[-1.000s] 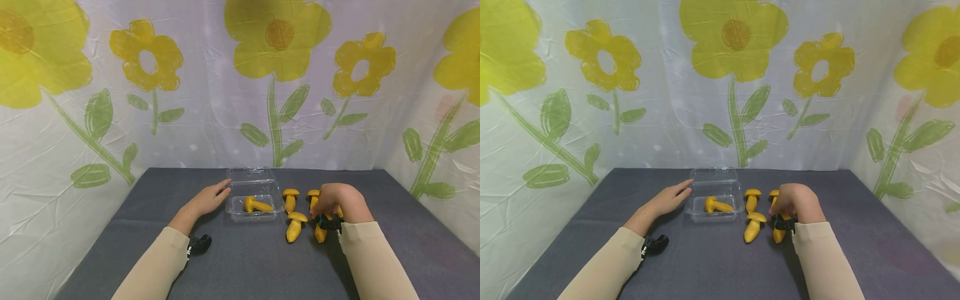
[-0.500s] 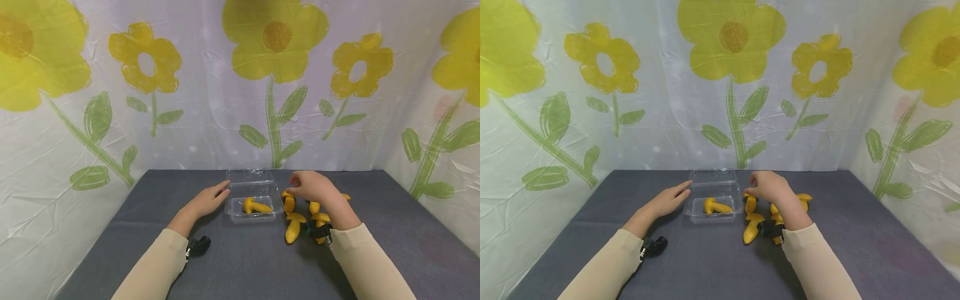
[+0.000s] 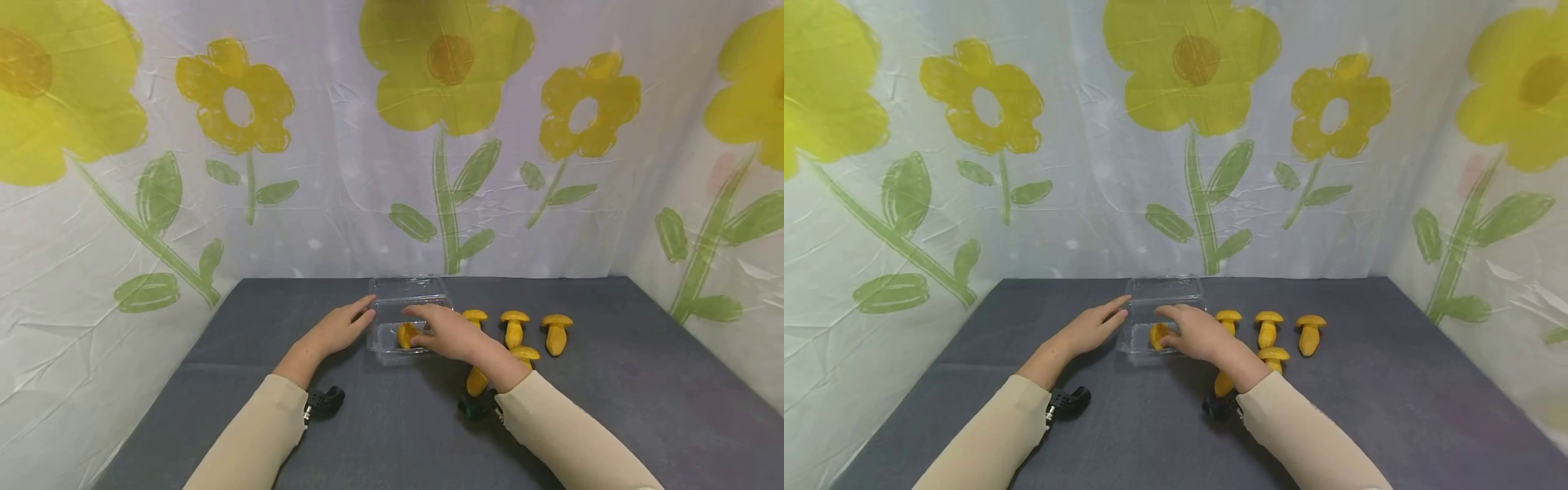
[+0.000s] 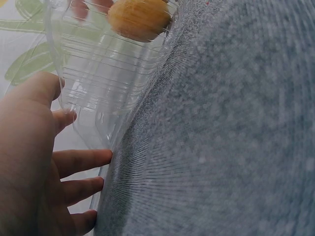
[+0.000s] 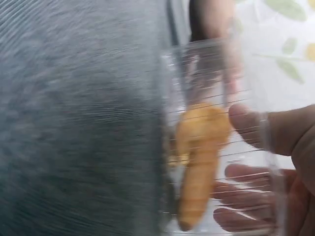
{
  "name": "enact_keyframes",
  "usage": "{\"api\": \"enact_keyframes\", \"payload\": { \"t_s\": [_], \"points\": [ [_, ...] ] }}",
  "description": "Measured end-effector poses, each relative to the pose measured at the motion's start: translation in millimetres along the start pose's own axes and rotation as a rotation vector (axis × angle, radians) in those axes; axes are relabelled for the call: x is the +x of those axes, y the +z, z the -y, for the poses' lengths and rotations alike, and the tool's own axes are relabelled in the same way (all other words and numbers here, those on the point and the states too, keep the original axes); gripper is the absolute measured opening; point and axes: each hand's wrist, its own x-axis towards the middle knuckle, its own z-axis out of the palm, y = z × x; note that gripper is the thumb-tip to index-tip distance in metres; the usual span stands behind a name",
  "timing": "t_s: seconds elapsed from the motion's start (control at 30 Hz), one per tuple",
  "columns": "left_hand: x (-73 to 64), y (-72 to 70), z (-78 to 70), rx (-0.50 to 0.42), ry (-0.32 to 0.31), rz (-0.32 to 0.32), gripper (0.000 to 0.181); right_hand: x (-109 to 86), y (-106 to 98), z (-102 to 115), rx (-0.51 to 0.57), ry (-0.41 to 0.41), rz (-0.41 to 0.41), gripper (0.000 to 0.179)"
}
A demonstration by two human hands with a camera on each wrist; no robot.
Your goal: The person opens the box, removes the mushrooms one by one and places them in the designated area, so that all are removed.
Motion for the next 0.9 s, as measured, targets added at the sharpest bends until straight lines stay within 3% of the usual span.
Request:
{"api": "enact_keyframes", "payload": {
  "t_s": [0.13, 0.33, 0.67, 0.9],
  "points": [
    [0.4, -0.3, 0.3, 0.016, 0.002, 0.006, 0.057, 4.6, 10.2, -3.3, 0.053, 0.068, 0.051, 0.052],
    [0.4, 0.5, -0.7, 0.016, 0.01, 0.018, 0.057, 5.4, 13.8, -0.7, 0.1, 0.184, 0.038, 0.046],
    [-0.1, 2.8, 2.0, 0.001, 0.004, 0.002, 0.057, 6.7, 13.0, -3.0, 0.103, 0.153, -0.031, 0.036],
    [-0.1, 2.1, 0.0, -0.005, 0.003, 0.0, 0.056, 5.8, 4.7, -5.1, 0.137, 0.086, -0.079, 0.053]
  ]
}}
